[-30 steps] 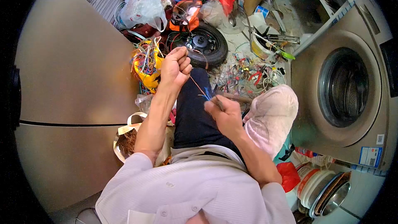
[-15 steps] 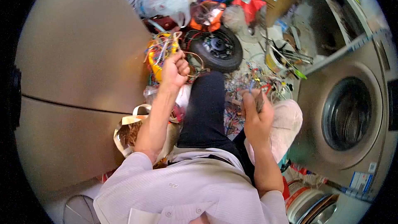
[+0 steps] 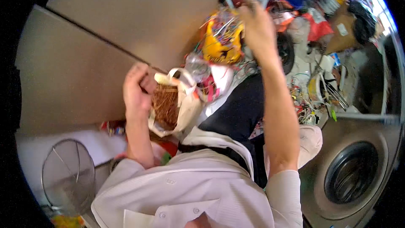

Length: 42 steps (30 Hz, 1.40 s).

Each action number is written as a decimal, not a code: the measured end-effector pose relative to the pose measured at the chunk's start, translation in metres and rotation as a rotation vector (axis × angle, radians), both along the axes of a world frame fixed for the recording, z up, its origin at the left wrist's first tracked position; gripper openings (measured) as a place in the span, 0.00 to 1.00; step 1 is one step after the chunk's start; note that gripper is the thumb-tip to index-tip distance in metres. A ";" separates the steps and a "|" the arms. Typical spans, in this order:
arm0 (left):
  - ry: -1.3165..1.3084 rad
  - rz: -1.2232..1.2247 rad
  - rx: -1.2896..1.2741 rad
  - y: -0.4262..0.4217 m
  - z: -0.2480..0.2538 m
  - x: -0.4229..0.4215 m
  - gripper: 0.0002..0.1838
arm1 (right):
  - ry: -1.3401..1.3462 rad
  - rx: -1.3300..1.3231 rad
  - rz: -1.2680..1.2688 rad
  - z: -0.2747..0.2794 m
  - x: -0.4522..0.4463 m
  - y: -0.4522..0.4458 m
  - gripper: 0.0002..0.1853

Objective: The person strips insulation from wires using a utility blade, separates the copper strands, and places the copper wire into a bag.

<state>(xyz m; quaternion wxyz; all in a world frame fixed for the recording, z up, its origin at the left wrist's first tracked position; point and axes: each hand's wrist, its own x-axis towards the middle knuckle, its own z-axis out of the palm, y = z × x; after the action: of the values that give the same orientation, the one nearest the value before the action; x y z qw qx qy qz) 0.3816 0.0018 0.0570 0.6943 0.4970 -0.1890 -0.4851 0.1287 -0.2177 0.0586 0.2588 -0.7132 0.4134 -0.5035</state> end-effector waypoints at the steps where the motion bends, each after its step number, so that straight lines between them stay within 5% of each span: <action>1: -0.017 0.063 -0.016 0.007 0.008 0.009 0.07 | -0.006 0.050 0.050 0.008 -0.006 0.015 0.19; 8: -0.207 0.148 -0.039 0.046 0.012 0.043 0.09 | -0.138 0.376 0.060 -0.030 -0.082 0.055 0.14; 11: -0.293 0.112 0.227 0.046 -0.021 0.036 0.07 | -0.148 0.379 -0.010 -0.032 -0.112 0.068 0.14; 14: -1.161 -0.122 0.625 0.042 -0.117 0.052 0.15 | -0.042 0.333 -0.096 -0.017 -0.164 0.098 0.13; 16: -1.516 -0.332 0.641 0.052 -0.157 0.031 0.22 | -0.021 0.374 -0.244 -0.009 -0.204 0.121 0.13; 18: -1.759 -0.281 0.401 0.068 -0.200 0.019 0.26 | -0.085 0.323 -0.341 -0.004 -0.237 0.139 0.12; 22: -1.451 -0.124 0.460 0.046 -0.288 0.062 0.31 | 0.004 0.395 -0.548 -0.013 -0.301 0.204 0.10; 24: -1.538 -0.354 0.196 0.031 -0.279 0.080 0.27 | 0.230 0.555 -0.621 -0.018 -0.311 0.244 0.10; 26: -1.650 -0.724 0.179 0.011 -0.261 0.094 0.24 | 0.453 0.344 -0.570 -0.031 -0.314 0.272 0.12; 27: -1.690 -0.840 0.422 0.001 -0.231 0.078 0.21 | 0.483 0.357 -0.582 -0.036 -0.310 0.283 0.14; 30: -1.720 -0.785 0.195 -0.004 -0.192 0.086 0.21 | 0.552 0.428 -0.589 -0.036 -0.287 0.304 0.23; 32: -1.724 -0.833 0.716 -0.008 -0.131 0.056 0.20 | 0.591 0.479 -0.574 -0.038 -0.274 0.307 0.29; 34: -1.700 -0.760 0.800 -0.002 -0.092 0.036 0.19 | 0.805 0.421 -0.498 -0.044 -0.266 0.308 0.36; 36: -1.638 -0.780 0.614 0.010 -0.079 0.046 0.22 | 0.970 0.277 -0.516 -0.061 -0.269 0.308 0.24; 39: -1.676 -0.878 0.723 0.014 -0.007 -0.010 0.23 | 1.076 0.347 -0.432 -0.065 -0.273 0.310 0.11; 42: -1.712 -0.867 0.642 0.014 0.003 -0.028 0.19 | 1.082 0.314 -0.396 -0.067 -0.276 0.311 0.11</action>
<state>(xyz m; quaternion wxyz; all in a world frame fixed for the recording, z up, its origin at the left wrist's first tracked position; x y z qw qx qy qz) 0.3534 0.0155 0.0598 -0.0771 0.7297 -0.6481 -0.2040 -0.1470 0.0935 -0.0082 0.0151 -0.7308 0.6812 -0.0402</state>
